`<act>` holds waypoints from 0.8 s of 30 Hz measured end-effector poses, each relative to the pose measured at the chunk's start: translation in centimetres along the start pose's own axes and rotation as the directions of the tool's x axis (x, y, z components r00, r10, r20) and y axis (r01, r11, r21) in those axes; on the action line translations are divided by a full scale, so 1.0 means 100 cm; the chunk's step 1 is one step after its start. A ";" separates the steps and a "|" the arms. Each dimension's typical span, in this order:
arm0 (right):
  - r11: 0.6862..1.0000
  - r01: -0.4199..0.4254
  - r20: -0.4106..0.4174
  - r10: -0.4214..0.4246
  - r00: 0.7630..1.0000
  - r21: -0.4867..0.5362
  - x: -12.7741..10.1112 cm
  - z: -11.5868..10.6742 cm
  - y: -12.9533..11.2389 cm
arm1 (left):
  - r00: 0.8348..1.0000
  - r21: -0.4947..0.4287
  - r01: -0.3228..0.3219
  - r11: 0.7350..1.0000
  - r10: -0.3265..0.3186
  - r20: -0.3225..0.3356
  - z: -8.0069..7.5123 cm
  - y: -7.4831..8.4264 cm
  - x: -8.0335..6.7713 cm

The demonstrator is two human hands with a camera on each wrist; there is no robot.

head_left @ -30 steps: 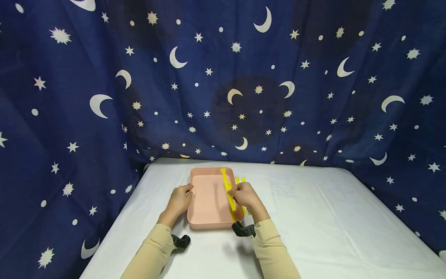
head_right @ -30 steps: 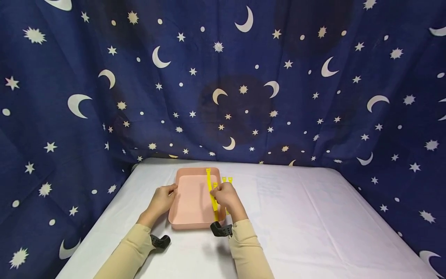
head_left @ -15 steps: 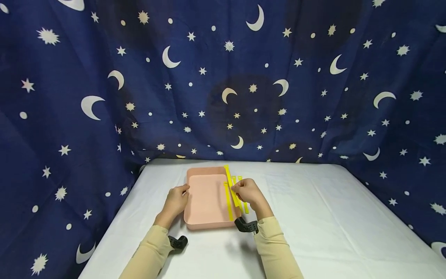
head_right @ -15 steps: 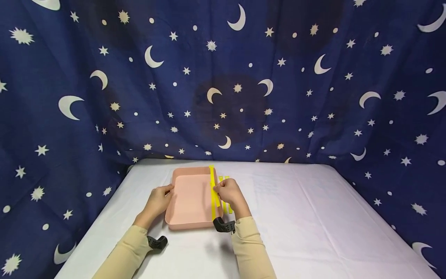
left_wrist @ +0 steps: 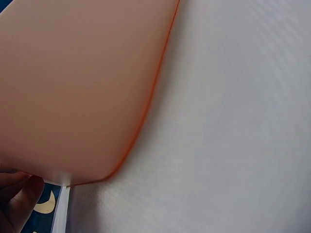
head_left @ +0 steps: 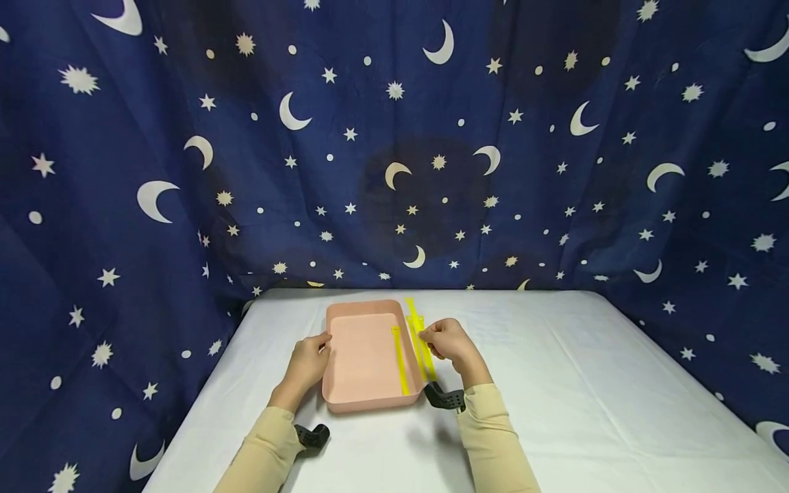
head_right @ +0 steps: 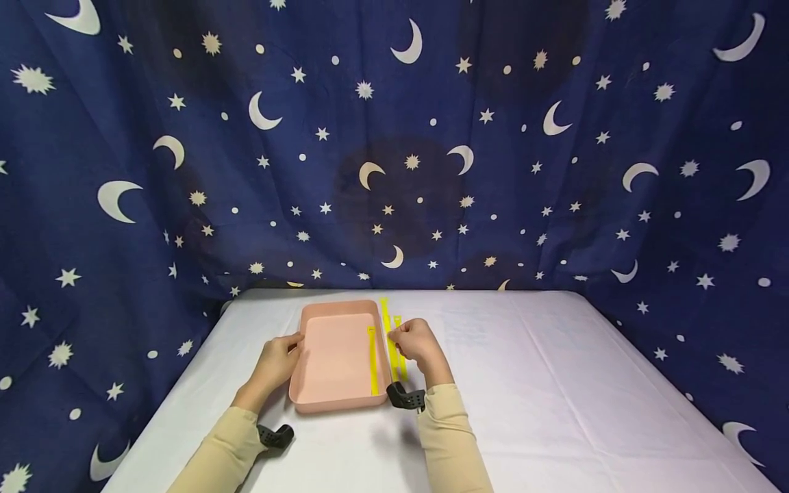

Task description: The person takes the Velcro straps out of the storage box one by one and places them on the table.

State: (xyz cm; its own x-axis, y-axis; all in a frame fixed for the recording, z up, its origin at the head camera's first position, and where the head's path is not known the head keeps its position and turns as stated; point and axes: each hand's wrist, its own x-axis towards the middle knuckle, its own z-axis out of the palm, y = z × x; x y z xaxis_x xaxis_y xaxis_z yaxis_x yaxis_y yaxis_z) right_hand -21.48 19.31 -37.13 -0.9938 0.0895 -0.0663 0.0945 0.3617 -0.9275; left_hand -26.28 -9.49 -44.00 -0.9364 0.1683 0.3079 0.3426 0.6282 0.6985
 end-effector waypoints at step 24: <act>0.993 -0.104 -0.013 0.103 0.995 -0.055 0.014 -0.011 0.036 | 1.000 0.018 -0.020 1.000 0.020 0.000 0.001 -0.002 0.002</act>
State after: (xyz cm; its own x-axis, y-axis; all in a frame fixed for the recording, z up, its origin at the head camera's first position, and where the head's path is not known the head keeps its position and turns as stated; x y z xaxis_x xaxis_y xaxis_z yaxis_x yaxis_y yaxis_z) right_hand -22.42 21.77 -40.10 -0.9779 0.1379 -0.1571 0.2002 0.4008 -0.8940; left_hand -26.52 -9.51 -44.18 -0.9295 0.1806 0.3216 0.3596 0.6380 0.6809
